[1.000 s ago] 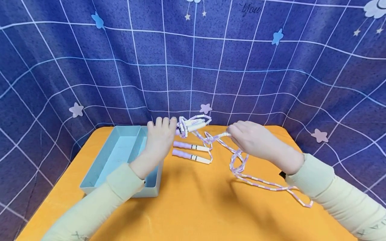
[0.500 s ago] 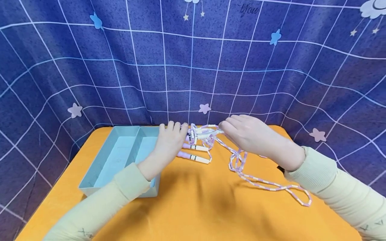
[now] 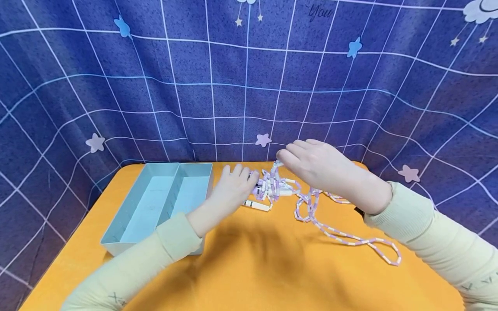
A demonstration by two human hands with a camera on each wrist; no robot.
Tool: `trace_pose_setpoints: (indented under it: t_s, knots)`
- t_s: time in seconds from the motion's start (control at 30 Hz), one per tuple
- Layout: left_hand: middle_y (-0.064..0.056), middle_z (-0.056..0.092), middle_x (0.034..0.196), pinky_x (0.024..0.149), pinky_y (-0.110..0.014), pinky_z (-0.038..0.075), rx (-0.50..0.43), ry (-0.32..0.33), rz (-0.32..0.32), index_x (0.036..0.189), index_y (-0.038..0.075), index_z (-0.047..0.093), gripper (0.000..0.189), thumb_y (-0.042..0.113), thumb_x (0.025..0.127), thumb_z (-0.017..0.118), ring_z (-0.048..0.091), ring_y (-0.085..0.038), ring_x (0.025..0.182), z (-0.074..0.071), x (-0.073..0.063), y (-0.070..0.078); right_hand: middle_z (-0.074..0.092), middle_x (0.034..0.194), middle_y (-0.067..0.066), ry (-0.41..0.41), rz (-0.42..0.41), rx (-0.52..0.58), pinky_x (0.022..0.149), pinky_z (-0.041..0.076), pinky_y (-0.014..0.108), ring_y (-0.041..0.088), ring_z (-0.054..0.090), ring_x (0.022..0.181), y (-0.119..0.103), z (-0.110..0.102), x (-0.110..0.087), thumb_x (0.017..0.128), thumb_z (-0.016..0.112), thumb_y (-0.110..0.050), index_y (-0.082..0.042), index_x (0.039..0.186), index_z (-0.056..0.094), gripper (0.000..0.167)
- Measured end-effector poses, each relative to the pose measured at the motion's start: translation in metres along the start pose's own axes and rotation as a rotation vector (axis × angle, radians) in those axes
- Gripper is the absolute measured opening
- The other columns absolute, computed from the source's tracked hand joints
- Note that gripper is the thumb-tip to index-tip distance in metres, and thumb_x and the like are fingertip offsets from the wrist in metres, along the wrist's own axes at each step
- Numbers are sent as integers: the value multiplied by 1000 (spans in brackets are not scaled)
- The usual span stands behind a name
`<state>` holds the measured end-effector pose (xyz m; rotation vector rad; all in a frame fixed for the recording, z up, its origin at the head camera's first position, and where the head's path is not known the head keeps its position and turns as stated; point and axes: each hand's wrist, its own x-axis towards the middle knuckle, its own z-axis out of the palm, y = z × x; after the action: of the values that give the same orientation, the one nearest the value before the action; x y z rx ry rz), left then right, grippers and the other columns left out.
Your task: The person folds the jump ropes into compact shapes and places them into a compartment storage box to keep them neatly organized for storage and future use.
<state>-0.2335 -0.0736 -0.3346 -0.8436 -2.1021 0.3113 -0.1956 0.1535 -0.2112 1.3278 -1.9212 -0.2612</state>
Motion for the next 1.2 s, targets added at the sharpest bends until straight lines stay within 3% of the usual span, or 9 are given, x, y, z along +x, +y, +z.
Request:
trace_pose_setpoints:
  t_s: [0.2,0.37,0.67,0.8,1.03,1.2]
  knots:
    - [-4,51,78,58,-33,31,-11,73,93,99,12,54,27,15,95,27,45,-21,70,-4,1,8,45,70,5,5,7,-15,53,37,28,20,44,59,9,3,2,95,47,-11,-3,88,50,11]
    - [-4,53,80,59,-32,30,-23,113,168,99,12,54,27,15,94,27,45,-21,72,-8,2,14,44,72,6,-5,30,-15,52,32,29,22,43,60,17,7,1,95,43,-9,-2,91,51,11]
    - [-2,56,88,63,-32,32,-13,50,289,100,16,53,19,17,95,35,48,-19,77,-12,-1,19,47,79,7,-43,56,-27,56,38,31,24,48,68,28,20,-4,95,42,-12,-3,96,51,13]
    - [-1,54,87,65,-33,32,-45,35,323,101,15,51,16,13,96,36,47,-20,79,-17,-1,21,50,82,7,-78,63,-25,59,42,32,25,51,72,33,26,-9,95,44,-10,-3,99,52,11]
    - [1,53,85,67,-32,34,-35,102,346,99,16,50,12,14,93,40,46,-18,79,-21,-1,22,50,83,7,-104,65,-5,56,39,30,23,50,71,39,39,-20,94,44,-7,-3,99,52,10]
    - [-1,53,88,69,-33,35,-85,123,360,100,15,49,13,12,96,37,45,-19,80,-23,-3,22,50,84,6,-150,72,11,57,38,30,23,49,71,40,52,-29,94,44,-8,-4,99,51,10]
